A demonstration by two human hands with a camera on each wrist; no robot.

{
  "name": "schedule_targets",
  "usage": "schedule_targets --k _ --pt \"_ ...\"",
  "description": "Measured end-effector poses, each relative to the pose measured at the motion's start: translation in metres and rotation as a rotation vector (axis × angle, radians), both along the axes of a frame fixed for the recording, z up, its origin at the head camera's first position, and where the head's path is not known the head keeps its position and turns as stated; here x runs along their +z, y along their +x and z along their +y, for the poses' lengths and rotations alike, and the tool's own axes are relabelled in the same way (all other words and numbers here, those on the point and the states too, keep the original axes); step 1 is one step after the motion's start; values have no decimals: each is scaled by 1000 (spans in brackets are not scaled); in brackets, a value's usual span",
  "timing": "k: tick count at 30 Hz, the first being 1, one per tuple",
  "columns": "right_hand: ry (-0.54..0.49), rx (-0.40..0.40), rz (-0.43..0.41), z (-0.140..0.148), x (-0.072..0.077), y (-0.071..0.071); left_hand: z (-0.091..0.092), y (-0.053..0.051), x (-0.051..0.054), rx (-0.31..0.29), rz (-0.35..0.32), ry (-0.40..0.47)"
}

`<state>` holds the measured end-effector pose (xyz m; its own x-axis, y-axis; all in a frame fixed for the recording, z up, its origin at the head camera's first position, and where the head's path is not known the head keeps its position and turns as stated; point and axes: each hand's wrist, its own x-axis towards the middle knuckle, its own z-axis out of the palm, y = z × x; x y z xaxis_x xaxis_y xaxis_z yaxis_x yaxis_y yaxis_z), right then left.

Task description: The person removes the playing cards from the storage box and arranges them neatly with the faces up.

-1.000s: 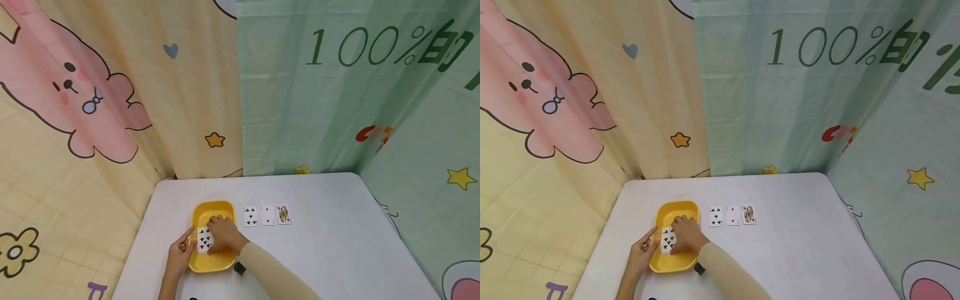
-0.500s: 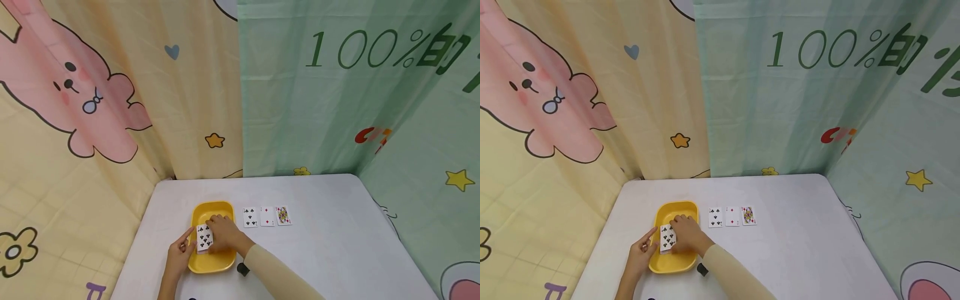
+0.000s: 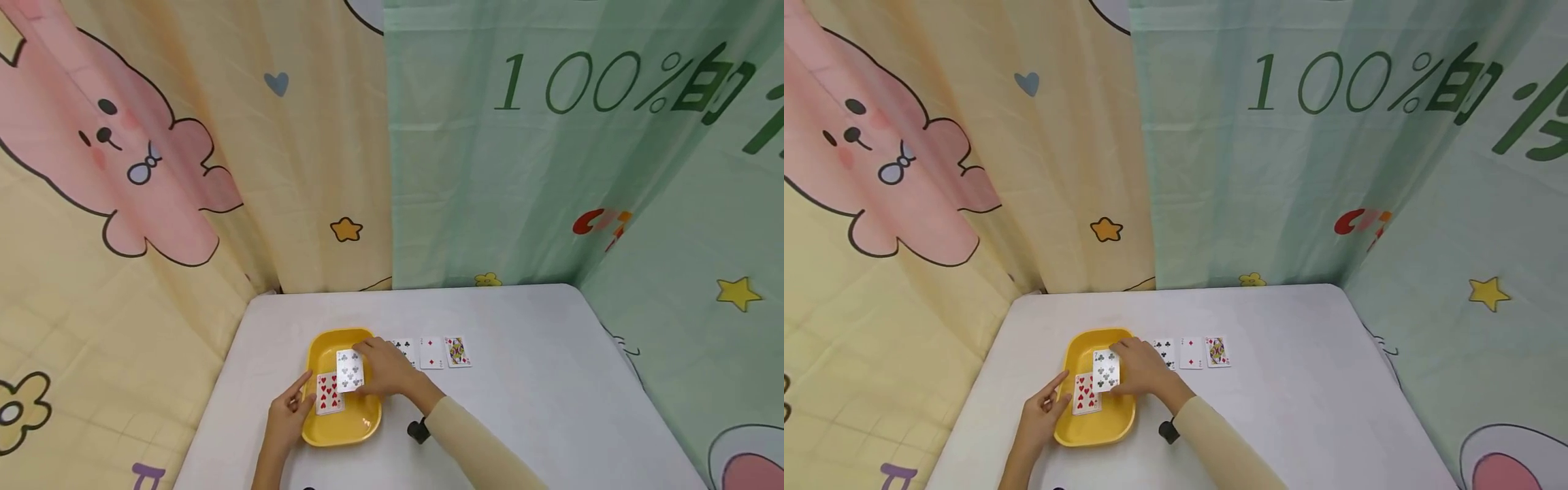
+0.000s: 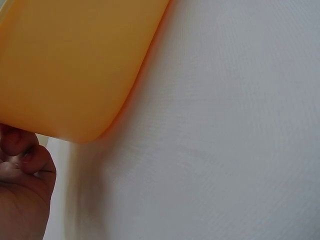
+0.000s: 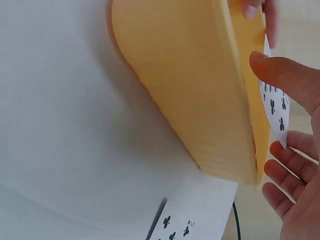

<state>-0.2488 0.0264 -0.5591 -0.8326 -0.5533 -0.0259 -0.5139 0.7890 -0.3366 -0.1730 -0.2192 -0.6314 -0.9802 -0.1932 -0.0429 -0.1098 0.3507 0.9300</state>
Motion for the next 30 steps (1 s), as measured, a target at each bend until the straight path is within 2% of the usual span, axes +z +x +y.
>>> schedule_targets --k 5,13,23,30 --pt "-68 -36 -16 25 6 -7 -2 0 -1 -3 18 -2" --pt "-121 -80 -39 70 4 -15 -1 2 -1 3 -1 -8" --pt "-85 -180 -51 134 12 -22 -1 1 -1 0 -19 -14" --pt "-63 -221 -41 183 5 -26 -1 2 0 5 -42 -13"
